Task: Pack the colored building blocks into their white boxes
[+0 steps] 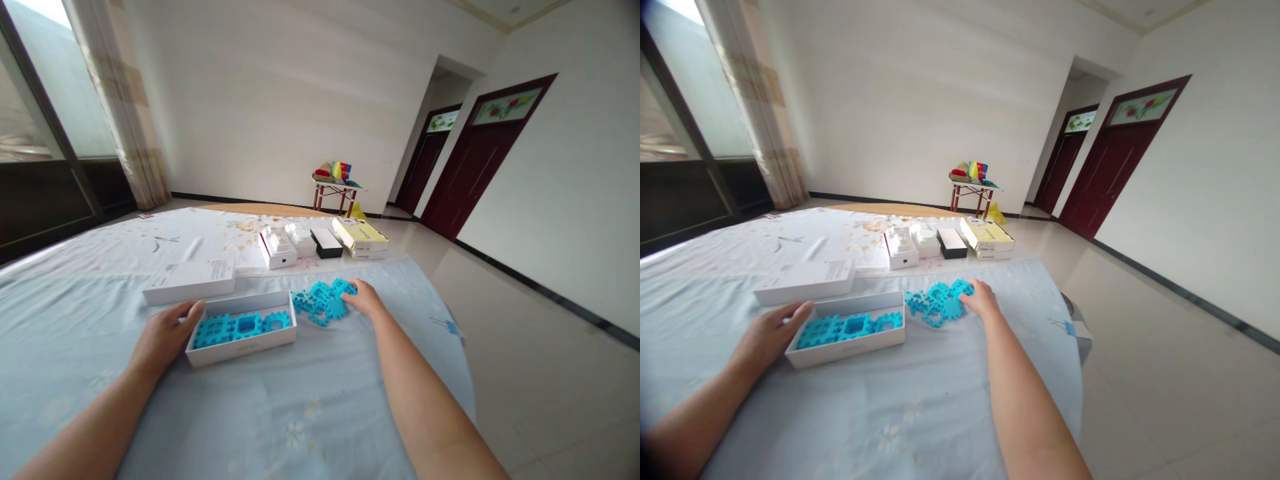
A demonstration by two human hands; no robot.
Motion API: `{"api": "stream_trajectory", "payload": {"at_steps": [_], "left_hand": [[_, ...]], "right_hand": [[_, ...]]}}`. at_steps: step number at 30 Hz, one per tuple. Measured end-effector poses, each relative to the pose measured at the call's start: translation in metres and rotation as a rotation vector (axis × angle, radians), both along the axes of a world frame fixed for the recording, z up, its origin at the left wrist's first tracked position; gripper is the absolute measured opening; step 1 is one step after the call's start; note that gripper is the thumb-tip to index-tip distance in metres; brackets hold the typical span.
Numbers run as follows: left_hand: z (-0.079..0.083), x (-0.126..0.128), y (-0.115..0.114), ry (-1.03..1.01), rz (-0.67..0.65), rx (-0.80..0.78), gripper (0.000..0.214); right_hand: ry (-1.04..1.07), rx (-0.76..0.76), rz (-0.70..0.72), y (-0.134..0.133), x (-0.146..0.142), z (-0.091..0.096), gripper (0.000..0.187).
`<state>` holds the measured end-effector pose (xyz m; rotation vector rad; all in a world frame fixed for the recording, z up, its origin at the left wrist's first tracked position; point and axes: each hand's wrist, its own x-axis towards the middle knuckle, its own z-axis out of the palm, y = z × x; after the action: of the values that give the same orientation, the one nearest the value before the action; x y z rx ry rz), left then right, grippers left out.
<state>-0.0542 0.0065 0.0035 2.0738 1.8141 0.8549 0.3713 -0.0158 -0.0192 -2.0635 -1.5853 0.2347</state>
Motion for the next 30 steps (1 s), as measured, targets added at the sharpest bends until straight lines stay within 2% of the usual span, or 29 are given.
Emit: {"api": "stream_trajectory", "payload": {"at_steps": [6, 10, 15, 21, 30], "left_hand": [[-0.001, -0.002, 0.001, -0.009, 0.003, -0.008, 0.049], [-0.003, -0.004, 0.003, 0.010, 0.007, 0.001, 0.049], [-0.003, -0.003, 0.003, 0.006, 0.019, -0.009, 0.050], [-0.002, -0.003, 0.003, 0.007, 0.020, -0.011, 0.051], [-0.001, 0.000, -0.002, -0.001, 0.009, 0.034, 0.046]], "right_hand": [[0.058, 0.146, -0.095, 0.004, 0.007, 0.000, 0.049], [0.030, 0.219, -0.040, 0.008, -0.001, 0.001, 0.047], [-0.015, 0.157, 0.018, 0.013, -0.012, -0.003, 0.048], [-0.078, 0.042, 0.013, 0.011, -0.013, -0.008, 0.052], [-0.044, 0.036, -0.061, 0.003, -0.012, 0.002, 0.052]]}}
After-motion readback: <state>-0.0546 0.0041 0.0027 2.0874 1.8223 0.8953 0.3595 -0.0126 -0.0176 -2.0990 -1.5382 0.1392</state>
